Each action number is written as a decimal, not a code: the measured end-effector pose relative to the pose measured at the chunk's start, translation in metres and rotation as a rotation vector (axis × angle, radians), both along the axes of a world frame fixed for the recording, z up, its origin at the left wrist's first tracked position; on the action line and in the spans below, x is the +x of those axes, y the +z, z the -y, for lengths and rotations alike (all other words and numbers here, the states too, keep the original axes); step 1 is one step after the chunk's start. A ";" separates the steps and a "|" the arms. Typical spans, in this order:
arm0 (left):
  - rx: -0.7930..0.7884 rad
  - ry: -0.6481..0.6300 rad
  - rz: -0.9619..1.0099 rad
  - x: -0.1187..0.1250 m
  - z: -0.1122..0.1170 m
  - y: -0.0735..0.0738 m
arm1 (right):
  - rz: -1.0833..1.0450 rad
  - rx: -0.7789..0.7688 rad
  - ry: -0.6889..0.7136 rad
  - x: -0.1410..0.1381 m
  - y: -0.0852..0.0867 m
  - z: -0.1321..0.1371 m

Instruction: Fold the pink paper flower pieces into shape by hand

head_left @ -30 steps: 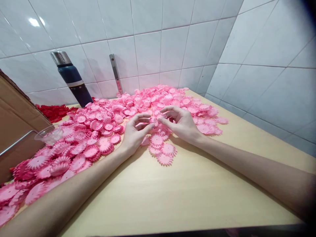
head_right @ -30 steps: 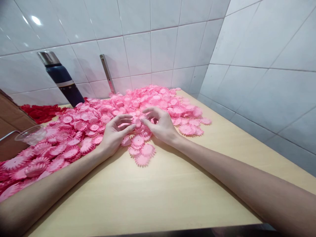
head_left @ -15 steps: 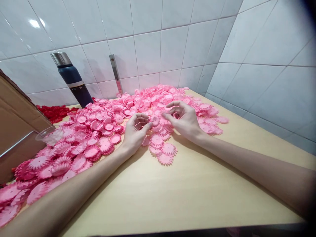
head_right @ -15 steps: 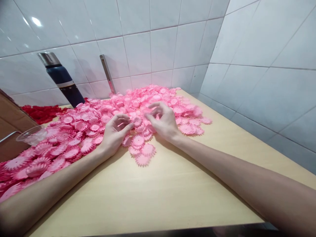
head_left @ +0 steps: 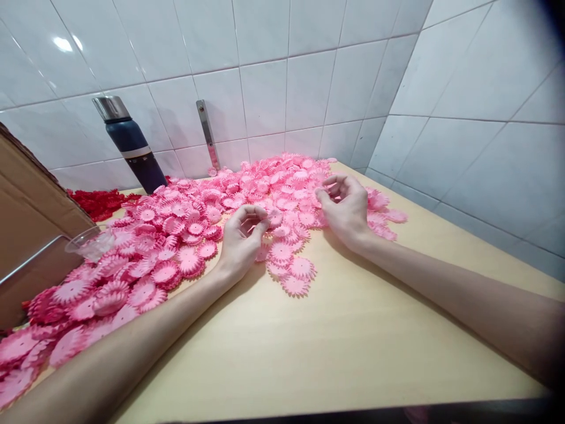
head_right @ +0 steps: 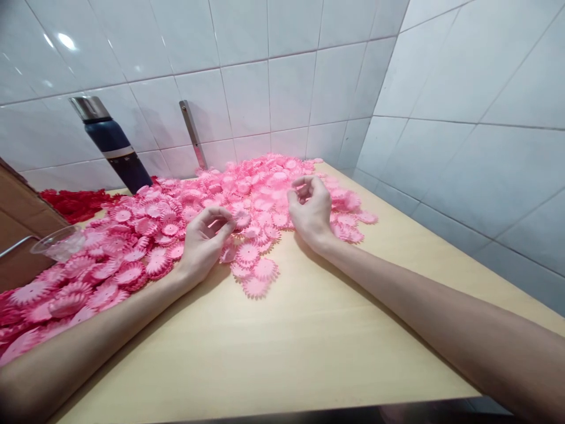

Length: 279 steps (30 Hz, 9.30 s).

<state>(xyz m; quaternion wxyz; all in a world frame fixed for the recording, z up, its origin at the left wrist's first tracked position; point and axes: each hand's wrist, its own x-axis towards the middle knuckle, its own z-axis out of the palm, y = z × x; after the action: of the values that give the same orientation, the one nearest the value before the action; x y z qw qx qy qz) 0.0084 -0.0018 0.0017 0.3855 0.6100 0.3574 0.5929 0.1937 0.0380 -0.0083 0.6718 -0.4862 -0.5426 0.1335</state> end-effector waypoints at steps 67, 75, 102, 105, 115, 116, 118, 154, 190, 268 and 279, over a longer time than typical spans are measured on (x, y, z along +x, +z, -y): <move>-0.052 -0.023 -0.054 0.000 0.000 0.000 | 0.195 -0.045 0.359 -0.009 0.003 0.013; -0.008 -0.002 -0.083 0.002 0.001 0.002 | 0.188 0.012 0.213 -0.013 0.001 0.010; -0.071 -0.115 -0.027 -0.004 0.002 0.002 | 0.180 -0.248 0.765 -0.015 0.011 0.027; -0.060 -0.111 -0.033 -0.004 0.002 0.002 | 0.179 -0.248 0.782 -0.014 0.010 0.025; -0.067 -0.125 -0.024 -0.005 0.001 0.001 | 0.107 -0.291 0.891 -0.010 0.007 0.022; -0.065 -0.127 -0.026 -0.005 0.001 0.001 | 0.106 -0.290 0.896 -0.010 0.007 0.022; -0.065 -0.124 -0.034 -0.005 0.001 0.001 | 0.107 -0.289 0.898 -0.011 0.008 0.023; -0.092 -0.182 -0.028 -0.007 0.002 -0.001 | 0.104 -0.368 0.995 -0.010 0.011 0.026; -0.095 -0.233 -0.024 -0.009 0.000 -0.003 | 0.101 -0.451 1.032 -0.006 0.009 0.023; -0.210 -0.126 0.053 -0.006 -0.002 0.000 | 0.061 -0.451 0.977 -0.005 0.013 0.023; -0.208 -0.080 0.007 -0.004 -0.001 0.000 | -0.077 -0.437 0.962 -0.006 0.009 0.020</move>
<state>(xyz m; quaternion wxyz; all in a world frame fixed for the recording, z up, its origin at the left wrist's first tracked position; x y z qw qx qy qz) 0.0039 -0.0010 0.0019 0.4713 0.5785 0.3911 0.5387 0.1872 0.0175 0.0009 0.4372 -0.3058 -0.6389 0.5542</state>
